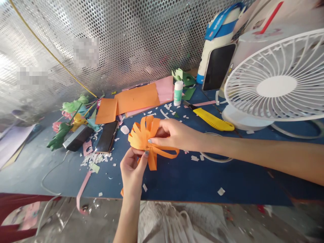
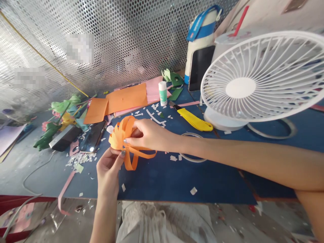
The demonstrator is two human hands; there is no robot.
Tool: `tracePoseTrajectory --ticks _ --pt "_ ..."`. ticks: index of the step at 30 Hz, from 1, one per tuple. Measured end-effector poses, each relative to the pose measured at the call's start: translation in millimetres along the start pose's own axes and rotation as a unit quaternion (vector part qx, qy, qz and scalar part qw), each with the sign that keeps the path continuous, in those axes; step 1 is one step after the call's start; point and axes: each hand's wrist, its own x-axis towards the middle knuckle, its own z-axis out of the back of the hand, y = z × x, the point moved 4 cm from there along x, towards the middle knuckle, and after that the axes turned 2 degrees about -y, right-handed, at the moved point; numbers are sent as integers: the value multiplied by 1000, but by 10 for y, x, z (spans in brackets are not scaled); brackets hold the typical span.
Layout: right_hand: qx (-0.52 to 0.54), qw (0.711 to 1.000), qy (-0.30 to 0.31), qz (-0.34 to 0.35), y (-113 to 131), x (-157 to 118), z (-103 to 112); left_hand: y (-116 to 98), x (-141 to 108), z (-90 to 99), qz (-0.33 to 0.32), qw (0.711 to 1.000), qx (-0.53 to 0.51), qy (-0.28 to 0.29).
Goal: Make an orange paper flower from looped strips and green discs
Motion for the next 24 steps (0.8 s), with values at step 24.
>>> tracePoseTrajectory --ticks 24 --pt "0 999 45 28 -56 27 -61 -34 -8 -27 -66 994 88 27"
